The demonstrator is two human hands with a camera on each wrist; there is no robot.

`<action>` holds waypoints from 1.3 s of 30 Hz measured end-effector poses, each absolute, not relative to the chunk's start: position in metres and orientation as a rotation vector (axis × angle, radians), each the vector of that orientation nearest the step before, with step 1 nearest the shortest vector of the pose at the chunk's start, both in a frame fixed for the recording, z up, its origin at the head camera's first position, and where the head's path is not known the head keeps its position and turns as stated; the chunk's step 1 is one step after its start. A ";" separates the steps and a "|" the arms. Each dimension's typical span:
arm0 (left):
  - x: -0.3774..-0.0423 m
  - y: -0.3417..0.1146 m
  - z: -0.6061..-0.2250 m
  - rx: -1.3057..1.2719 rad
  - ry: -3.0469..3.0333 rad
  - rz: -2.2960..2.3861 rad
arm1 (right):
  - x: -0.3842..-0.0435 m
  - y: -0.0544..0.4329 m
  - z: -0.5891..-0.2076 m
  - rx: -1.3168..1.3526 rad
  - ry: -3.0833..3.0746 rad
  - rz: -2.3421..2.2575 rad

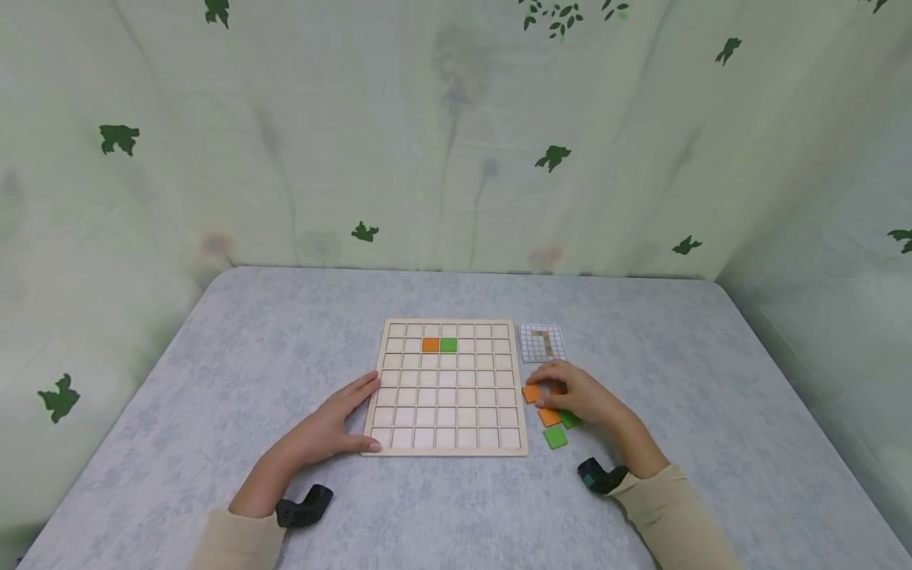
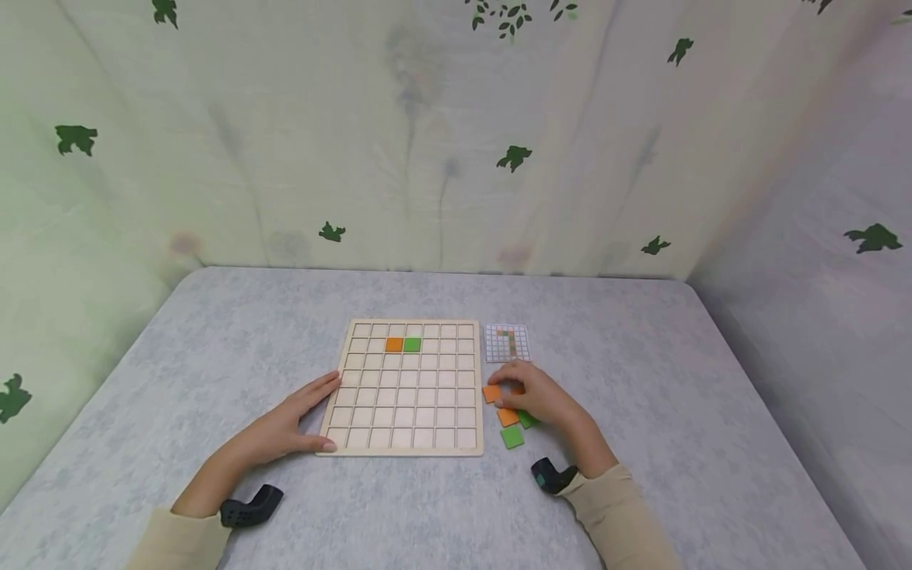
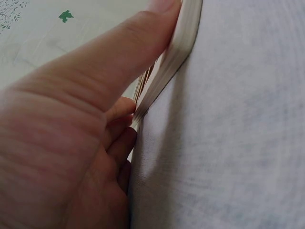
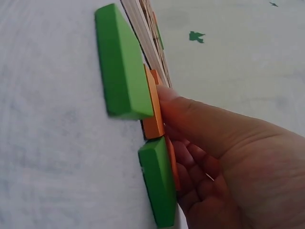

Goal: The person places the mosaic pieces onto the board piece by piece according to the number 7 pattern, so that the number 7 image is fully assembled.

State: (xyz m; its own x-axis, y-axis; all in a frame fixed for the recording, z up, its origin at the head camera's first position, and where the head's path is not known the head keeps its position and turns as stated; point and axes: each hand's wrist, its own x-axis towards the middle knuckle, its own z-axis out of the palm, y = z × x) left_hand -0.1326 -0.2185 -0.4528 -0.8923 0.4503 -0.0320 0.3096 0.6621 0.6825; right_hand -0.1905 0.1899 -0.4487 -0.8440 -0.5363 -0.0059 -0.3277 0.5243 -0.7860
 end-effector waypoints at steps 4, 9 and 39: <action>-0.133 -0.219 -0.454 0.623 2.685 1.048 | -0.189 0.188 -0.447 -0.715 2.542 -1.202; -0.133 -0.219 -0.454 0.622 2.682 1.055 | -0.187 0.183 -0.442 -0.633 2.628 -1.144; -0.131 -0.217 -0.449 0.599 2.679 1.035 | -0.244 0.085 -0.442 -0.563 2.632 -1.531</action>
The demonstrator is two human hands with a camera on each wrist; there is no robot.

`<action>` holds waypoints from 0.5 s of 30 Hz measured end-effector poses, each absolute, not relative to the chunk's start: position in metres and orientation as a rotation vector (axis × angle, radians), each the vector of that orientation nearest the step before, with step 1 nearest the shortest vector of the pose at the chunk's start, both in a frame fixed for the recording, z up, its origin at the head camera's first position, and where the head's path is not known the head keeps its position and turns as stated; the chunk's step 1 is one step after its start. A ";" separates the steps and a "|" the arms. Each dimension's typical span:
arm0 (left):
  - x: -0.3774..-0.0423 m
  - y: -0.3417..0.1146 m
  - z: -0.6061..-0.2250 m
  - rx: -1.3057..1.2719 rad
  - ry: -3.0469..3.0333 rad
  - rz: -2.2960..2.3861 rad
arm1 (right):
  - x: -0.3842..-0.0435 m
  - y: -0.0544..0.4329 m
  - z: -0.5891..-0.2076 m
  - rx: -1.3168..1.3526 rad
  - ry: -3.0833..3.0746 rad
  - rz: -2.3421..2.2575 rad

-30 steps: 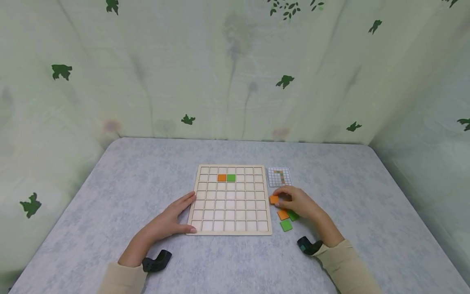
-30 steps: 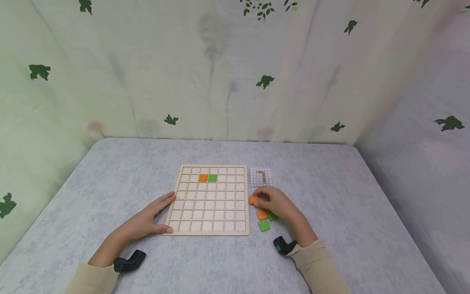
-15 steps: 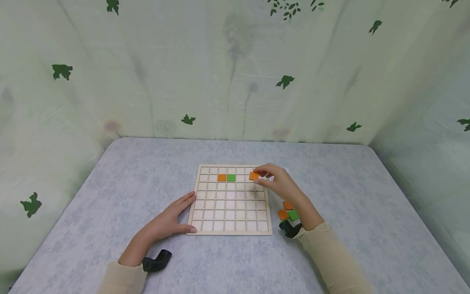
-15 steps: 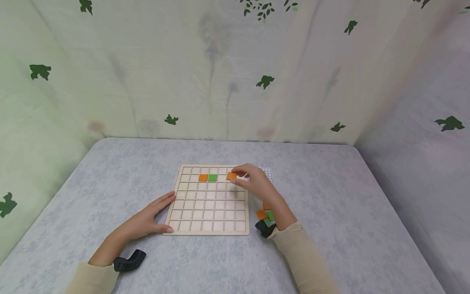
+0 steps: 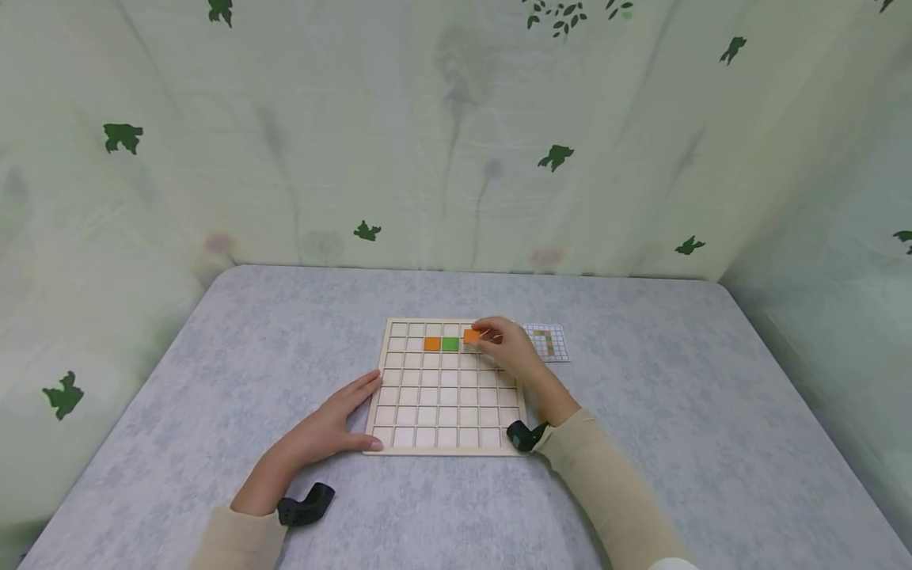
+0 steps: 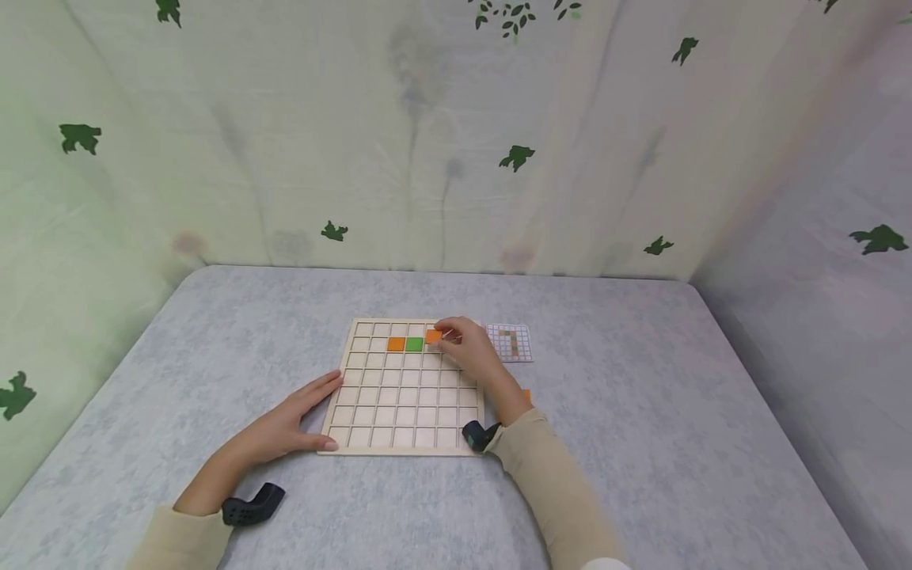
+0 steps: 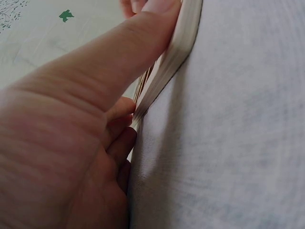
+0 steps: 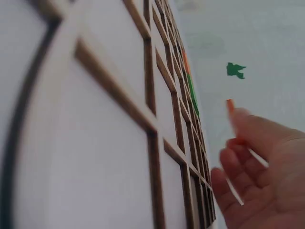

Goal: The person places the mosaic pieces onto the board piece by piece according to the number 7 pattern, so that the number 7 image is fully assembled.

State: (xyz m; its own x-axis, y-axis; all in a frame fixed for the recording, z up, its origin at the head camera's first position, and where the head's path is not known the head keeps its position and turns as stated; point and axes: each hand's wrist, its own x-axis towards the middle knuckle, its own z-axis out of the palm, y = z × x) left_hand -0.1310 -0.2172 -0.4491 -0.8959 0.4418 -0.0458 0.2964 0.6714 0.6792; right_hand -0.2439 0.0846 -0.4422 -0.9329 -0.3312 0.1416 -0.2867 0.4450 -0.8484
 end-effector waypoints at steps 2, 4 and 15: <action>-0.131 -0.217 -0.449 0.602 2.678 1.037 | -0.245 0.084 -0.447 -0.519 2.625 -1.504; -0.132 -0.217 -0.450 0.598 2.677 1.043 | -0.245 0.084 -0.450 -0.511 2.622 -1.491; -0.133 -0.219 -0.453 0.622 2.673 1.065 | -0.247 0.084 -0.453 -0.727 2.715 -1.348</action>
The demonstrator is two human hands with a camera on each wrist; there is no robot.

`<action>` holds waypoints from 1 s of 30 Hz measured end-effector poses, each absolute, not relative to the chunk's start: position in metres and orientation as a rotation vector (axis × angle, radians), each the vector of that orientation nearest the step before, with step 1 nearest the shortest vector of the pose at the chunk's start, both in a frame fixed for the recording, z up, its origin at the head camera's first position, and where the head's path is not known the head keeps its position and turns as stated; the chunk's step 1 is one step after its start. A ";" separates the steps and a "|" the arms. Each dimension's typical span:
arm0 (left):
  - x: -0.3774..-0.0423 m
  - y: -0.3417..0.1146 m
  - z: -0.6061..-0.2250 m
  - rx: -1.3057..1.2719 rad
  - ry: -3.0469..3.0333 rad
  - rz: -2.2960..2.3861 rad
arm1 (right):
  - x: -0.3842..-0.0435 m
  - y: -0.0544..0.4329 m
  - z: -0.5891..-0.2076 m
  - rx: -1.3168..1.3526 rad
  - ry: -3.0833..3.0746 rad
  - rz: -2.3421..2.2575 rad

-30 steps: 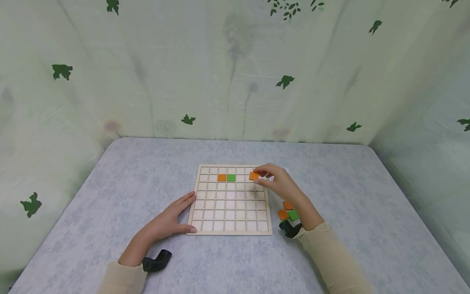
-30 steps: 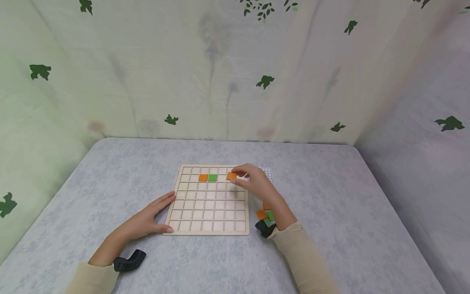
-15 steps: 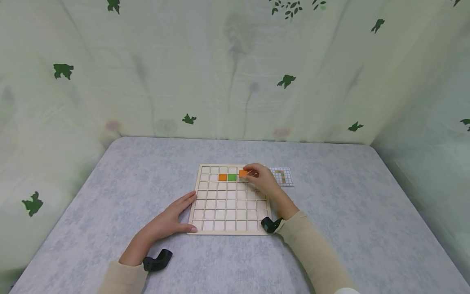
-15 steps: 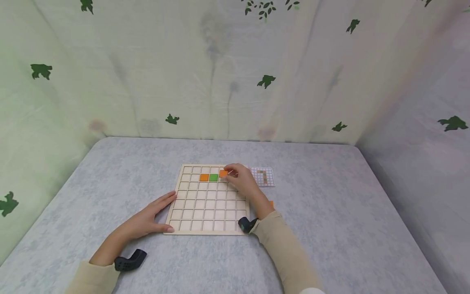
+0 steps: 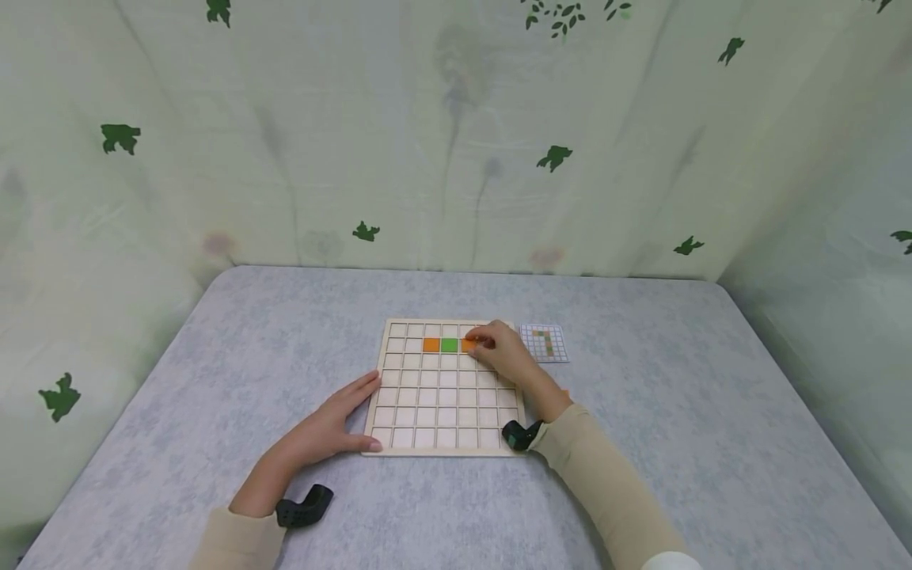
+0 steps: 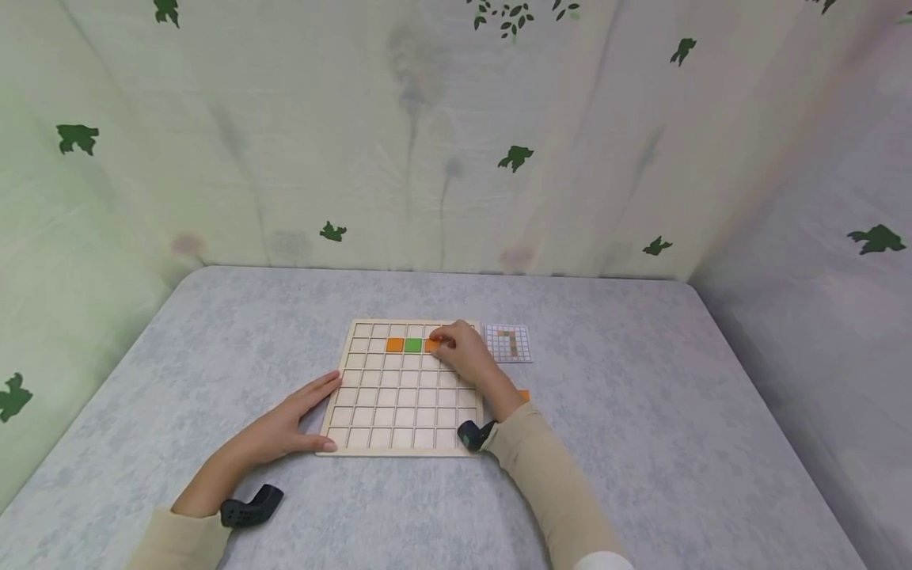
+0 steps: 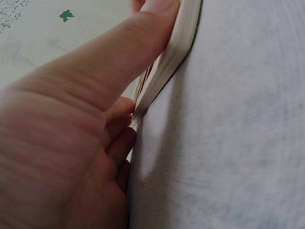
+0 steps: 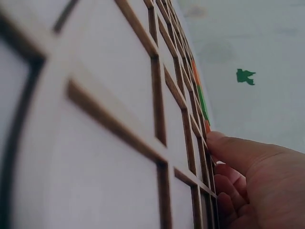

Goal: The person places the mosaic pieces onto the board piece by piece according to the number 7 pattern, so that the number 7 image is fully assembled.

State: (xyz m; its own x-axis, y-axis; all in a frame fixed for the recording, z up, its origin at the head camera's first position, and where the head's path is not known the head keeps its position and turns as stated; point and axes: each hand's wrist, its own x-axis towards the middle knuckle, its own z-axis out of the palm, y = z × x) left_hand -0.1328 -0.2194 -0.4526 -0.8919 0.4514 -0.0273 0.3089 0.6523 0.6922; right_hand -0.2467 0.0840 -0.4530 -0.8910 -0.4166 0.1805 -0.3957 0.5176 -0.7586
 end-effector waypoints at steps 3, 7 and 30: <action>-0.133 -0.220 -0.452 0.613 2.667 1.067 | -0.248 0.080 -0.452 -0.654 2.715 -1.295; -0.133 -0.222 -0.452 0.610 2.666 1.069 | -0.248 0.076 -0.451 -0.594 2.702 -1.275; -0.133 -0.219 -0.454 0.610 2.683 1.052 | -0.198 0.140 -0.398 -0.781 2.716 -1.500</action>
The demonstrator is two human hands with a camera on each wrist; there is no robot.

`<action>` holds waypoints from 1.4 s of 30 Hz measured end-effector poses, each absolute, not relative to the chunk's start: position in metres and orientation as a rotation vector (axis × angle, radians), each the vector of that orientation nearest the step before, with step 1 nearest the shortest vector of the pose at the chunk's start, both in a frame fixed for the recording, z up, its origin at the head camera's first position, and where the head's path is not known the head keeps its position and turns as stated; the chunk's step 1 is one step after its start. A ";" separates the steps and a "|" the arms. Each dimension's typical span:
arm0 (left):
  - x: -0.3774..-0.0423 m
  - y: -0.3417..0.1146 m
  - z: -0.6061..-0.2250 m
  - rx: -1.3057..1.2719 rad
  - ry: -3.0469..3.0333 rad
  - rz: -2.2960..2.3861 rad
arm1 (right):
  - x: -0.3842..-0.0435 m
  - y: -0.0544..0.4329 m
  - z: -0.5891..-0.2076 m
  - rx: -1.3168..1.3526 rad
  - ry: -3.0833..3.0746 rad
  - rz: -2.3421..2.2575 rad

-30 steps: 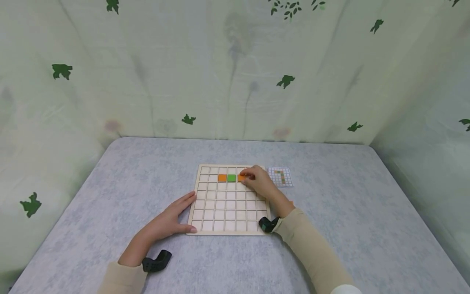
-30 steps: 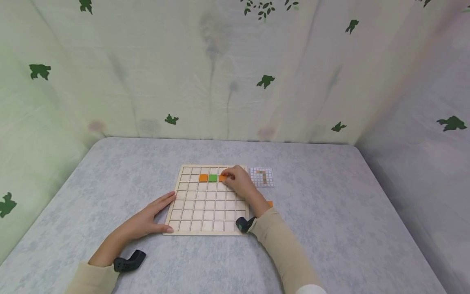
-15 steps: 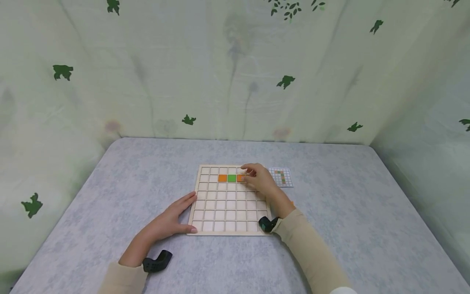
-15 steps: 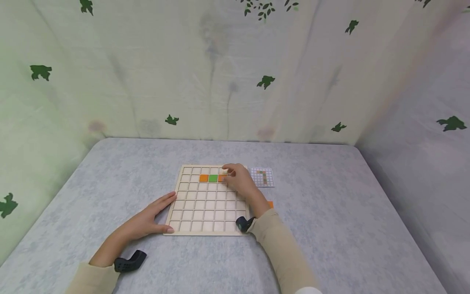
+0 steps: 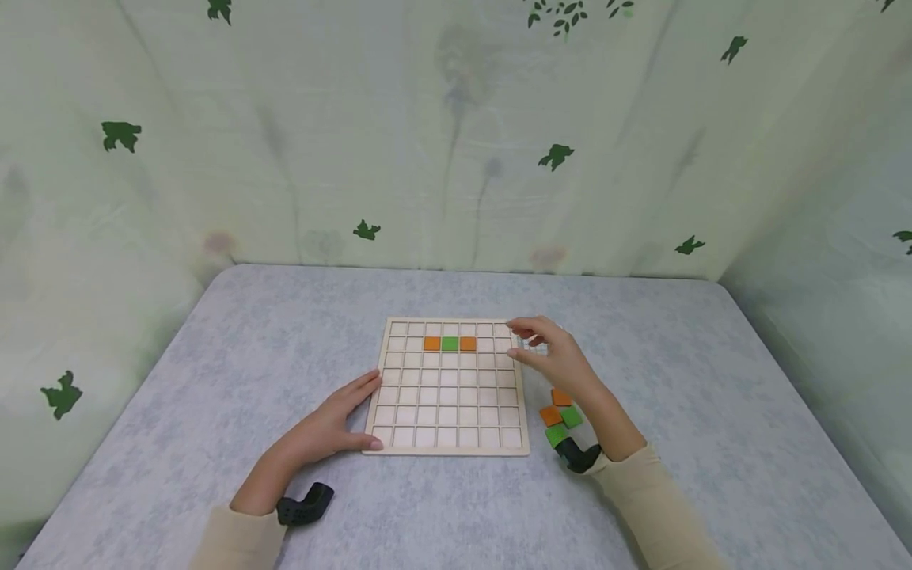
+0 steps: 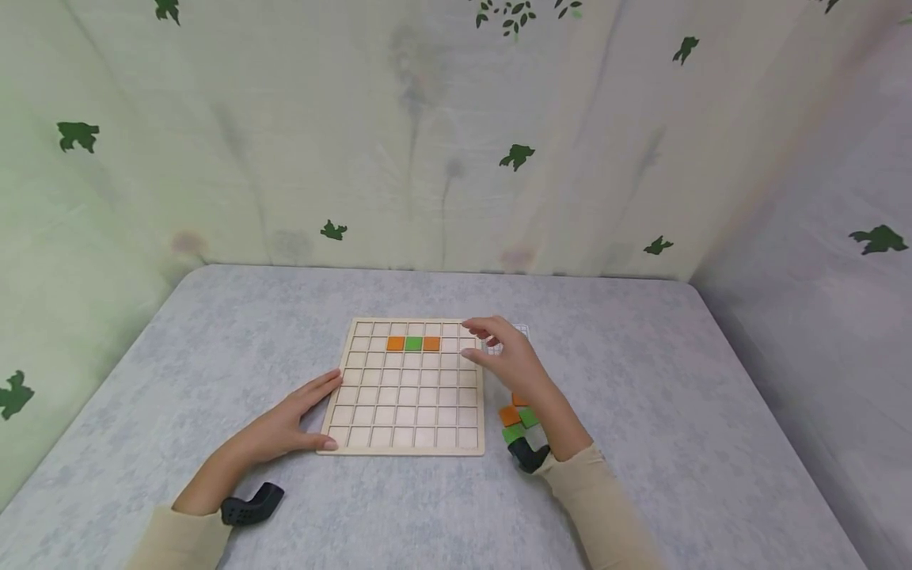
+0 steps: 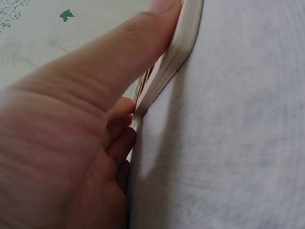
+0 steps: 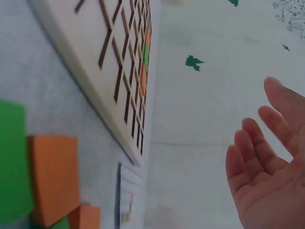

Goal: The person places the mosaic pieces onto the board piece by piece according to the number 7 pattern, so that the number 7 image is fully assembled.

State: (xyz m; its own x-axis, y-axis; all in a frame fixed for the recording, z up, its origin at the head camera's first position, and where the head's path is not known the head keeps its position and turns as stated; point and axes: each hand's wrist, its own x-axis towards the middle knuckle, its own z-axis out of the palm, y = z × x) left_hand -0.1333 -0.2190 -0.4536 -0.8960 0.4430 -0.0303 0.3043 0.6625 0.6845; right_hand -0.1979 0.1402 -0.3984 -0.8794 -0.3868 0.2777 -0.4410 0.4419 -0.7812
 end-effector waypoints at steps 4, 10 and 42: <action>-0.134 -0.220 -0.455 0.626 2.683 1.054 | -0.183 0.161 -0.406 0.748 -2.641 1.424; -0.134 -0.219 -0.455 0.637 2.684 1.050 | -0.166 0.188 -0.419 0.779 -2.653 1.424; -0.133 -0.219 -0.454 0.603 2.681 1.048 | -0.136 0.224 -0.436 0.715 -3.080 1.175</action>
State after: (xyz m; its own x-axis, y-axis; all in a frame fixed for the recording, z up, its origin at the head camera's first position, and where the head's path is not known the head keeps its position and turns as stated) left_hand -0.1332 -0.2192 -0.4539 -0.8967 0.4411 -0.0363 0.2994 0.6652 0.6840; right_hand -0.1362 0.2242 -0.4363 -0.8845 -0.4622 -0.0642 -0.3020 0.6718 -0.6764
